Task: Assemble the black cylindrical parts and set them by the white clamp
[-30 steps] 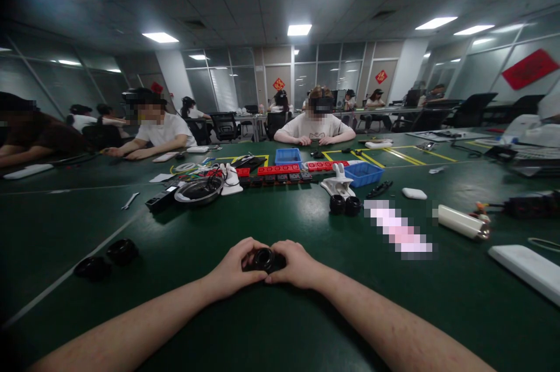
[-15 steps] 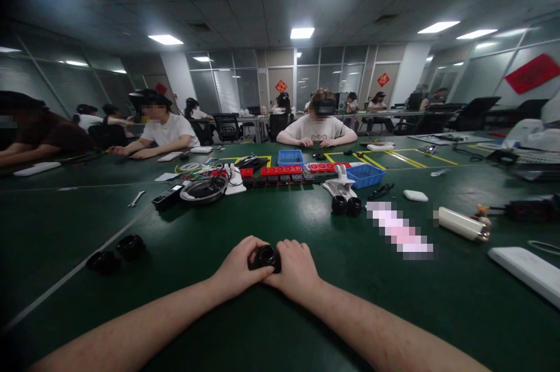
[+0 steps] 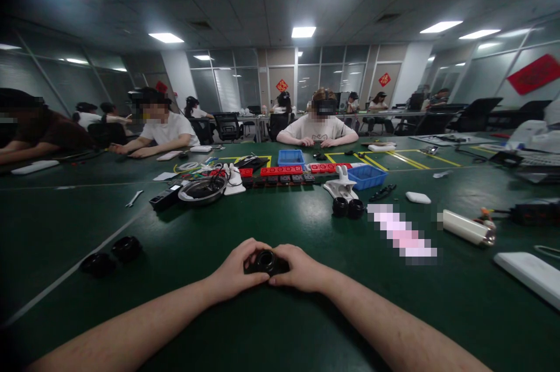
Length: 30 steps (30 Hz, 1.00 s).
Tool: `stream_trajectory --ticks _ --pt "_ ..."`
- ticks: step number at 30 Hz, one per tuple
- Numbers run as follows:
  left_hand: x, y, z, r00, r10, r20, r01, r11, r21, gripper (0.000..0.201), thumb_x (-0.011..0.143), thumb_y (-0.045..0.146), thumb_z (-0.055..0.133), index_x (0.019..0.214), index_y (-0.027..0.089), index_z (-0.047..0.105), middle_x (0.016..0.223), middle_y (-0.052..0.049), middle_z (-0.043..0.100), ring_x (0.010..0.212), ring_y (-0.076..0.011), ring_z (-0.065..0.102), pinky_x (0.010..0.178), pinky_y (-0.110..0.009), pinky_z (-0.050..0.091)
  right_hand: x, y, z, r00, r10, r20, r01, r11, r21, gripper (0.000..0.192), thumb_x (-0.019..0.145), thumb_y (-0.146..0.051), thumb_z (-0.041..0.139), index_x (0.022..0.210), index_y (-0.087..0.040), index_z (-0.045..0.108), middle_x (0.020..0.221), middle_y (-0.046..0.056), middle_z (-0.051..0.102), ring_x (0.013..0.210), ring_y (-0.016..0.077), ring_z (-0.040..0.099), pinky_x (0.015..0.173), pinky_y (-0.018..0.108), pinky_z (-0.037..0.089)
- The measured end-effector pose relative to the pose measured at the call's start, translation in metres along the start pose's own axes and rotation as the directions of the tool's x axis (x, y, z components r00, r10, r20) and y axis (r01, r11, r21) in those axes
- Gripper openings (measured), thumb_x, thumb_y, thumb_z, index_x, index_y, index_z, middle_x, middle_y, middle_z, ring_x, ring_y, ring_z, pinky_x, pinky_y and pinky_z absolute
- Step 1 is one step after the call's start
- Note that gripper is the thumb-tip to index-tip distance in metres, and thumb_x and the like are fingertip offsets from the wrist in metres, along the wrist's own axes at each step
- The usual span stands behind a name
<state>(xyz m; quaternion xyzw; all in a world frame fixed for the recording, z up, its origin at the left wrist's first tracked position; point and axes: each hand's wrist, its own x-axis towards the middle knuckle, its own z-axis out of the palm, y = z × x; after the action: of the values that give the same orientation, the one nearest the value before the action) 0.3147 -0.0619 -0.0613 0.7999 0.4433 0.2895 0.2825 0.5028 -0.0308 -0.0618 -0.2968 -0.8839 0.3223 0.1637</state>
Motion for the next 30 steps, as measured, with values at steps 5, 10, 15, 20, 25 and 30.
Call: stream_trajectory --ticks 5,10,15,20,25,30 --pt "0.001 -0.001 0.0 1.0 0.008 0.019 -0.008 1.0 -0.003 0.037 0.065 0.031 0.063 0.099 0.022 0.051 0.081 0.001 0.044 0.068 -0.0132 0.042 0.059 -0.022 0.036 0.001 0.001 -0.003 0.999 0.014 0.029 -0.015 0.999 0.032 0.025 0.065 -0.024 0.063 0.088 -0.015 0.055 0.082 0.001 0.052 0.077 0.0155 0.048 0.067 0.025 0.038" --pt "0.002 -0.002 0.0 1.0 0.008 0.02 -0.008 1.0 -0.006 0.036 0.065 0.031 0.064 0.097 0.022 0.052 0.08 0.001 0.044 0.068 -0.0131 0.042 0.059 -0.022 0.035 0.002 0.001 -0.004 0.999 0.008 0.038 -0.01 0.998 0.057 0.023 0.065 -0.021 0.063 0.086 -0.014 0.055 0.081 0.0 0.052 0.076 0.0149 0.048 0.069 0.025 0.038" --pt "0.002 0.0 0.0 1.0 0.002 0.022 -0.001 1.0 -0.01 0.036 0.065 0.031 0.064 0.097 0.021 0.052 0.081 0.001 0.044 0.068 -0.013 0.042 0.059 -0.022 0.035 0.002 0.001 -0.003 0.999 0.024 0.029 -0.026 0.997 0.07 0.022 0.064 -0.021 0.064 0.083 -0.014 0.055 0.077 -0.001 0.05 0.073 0.0137 0.047 0.064 0.023 0.037" --pt "0.001 0.002 -0.001 1.0 -0.015 0.024 0.015 1.0 0.001 0.036 0.065 0.033 0.064 0.096 0.021 0.052 0.08 0.001 0.044 0.068 -0.013 0.042 0.059 -0.022 0.035 0.003 0.004 -0.001 0.998 0.058 0.014 -0.059 0.995 0.085 0.023 0.062 -0.021 0.066 0.081 -0.015 0.055 0.074 -0.002 0.049 0.068 0.0123 0.046 0.059 0.021 0.035" --pt "0.001 0.005 0.001 0.999 -0.038 -0.017 0.038 0.999 0.015 0.035 0.062 0.034 0.065 0.093 0.02 0.054 0.077 0.001 0.043 0.066 -0.0131 0.042 0.057 -0.022 0.035 0.003 0.006 0.004 0.988 0.148 -0.053 -0.145 0.988 0.06 0.028 0.057 -0.027 0.069 0.076 -0.015 0.052 0.071 -0.003 0.047 0.066 0.012 0.044 0.055 0.02 0.033" --pt "-0.002 0.01 0.009 0.984 -0.133 -0.122 0.138 0.99 0.034 0.034 0.061 0.029 0.066 0.091 0.02 0.053 0.082 0.0 0.047 0.068 -0.0144 0.044 0.058 -0.023 0.036 0.003 -0.004 0.015 0.953 0.235 -0.193 -0.26 0.959 -0.116 0.031 0.055 -0.033 0.067 0.069 -0.017 0.045 0.07 -0.002 0.048 0.063 0.0118 0.043 0.052 0.021 0.03"
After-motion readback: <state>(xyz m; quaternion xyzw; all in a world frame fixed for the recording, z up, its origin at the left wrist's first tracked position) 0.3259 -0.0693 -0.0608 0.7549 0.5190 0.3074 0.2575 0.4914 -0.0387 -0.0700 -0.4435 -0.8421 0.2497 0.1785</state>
